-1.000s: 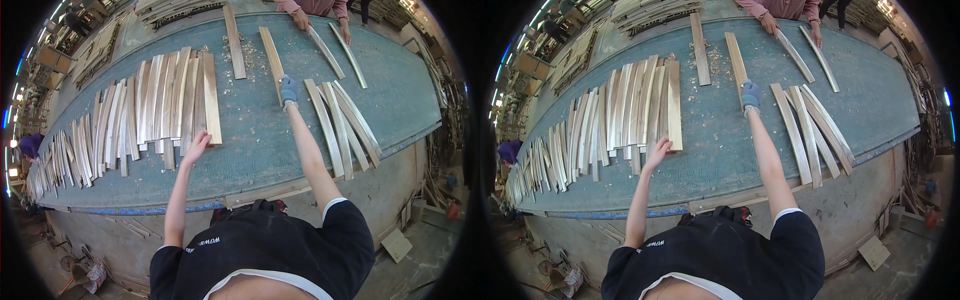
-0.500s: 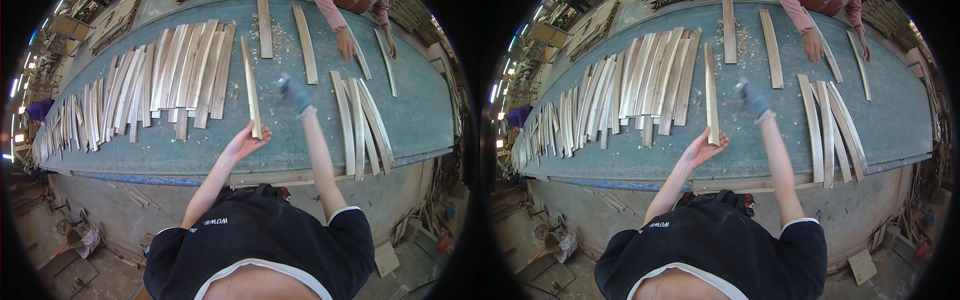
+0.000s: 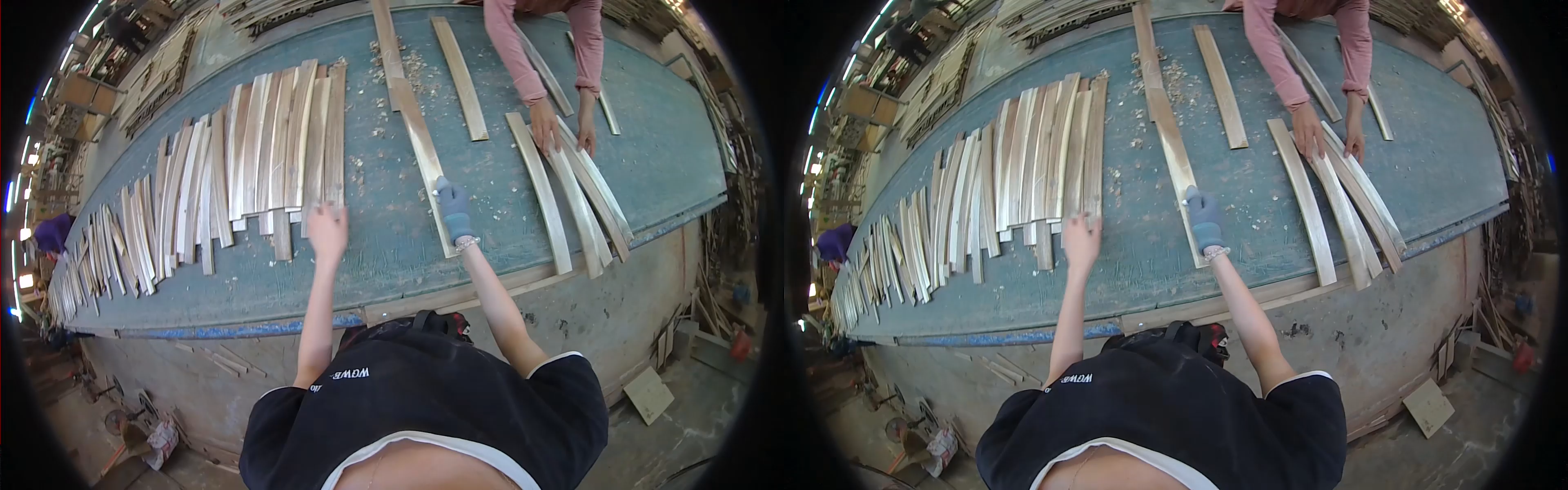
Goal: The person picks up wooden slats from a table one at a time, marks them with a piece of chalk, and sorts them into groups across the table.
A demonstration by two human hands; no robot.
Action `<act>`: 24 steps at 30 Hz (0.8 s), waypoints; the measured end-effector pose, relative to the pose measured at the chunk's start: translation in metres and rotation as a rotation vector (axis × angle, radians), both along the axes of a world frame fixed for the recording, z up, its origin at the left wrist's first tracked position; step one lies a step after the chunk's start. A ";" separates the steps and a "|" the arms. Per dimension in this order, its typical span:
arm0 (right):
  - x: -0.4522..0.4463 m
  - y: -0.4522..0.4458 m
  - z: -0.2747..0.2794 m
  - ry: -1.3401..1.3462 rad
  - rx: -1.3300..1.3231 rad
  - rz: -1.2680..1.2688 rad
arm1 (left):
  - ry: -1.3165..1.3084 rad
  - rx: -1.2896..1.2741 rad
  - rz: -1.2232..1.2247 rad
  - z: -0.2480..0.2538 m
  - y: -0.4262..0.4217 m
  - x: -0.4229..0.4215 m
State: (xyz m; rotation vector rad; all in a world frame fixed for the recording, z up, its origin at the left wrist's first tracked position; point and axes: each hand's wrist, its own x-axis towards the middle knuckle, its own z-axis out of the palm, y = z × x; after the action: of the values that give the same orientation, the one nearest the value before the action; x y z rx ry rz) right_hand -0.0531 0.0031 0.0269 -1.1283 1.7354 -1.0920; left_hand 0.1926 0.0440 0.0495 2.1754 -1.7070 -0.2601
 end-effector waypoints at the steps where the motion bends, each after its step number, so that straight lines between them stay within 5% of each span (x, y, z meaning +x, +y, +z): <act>1: -0.011 -0.005 0.006 0.008 -0.005 -0.013 | -0.087 -0.024 0.044 0.001 -0.005 0.012; 5: -0.042 -0.027 0.036 0.193 0.000 -0.050 | -0.176 0.004 0.160 -0.020 -0.013 0.046; 10: -0.077 -0.011 0.067 0.069 -0.102 -0.100 | -0.097 0.066 0.159 -0.022 -0.012 0.049; 15: -0.134 0.054 0.090 0.164 0.006 -0.388 | -0.150 0.099 0.120 -0.011 -0.019 0.038; 21: -0.269 0.095 0.112 0.799 0.105 -0.547 | -0.286 0.208 0.084 -0.004 -0.019 0.036; 24: -0.350 0.062 0.154 0.745 0.278 -0.605 | -0.198 0.092 0.042 0.001 -0.017 0.039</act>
State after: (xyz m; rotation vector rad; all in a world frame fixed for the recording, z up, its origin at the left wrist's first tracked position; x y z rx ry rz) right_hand -0.4032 0.0650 0.1808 -0.9028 2.8455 -0.7402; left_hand 0.2317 0.0266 0.0508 2.3700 -1.7827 -0.1181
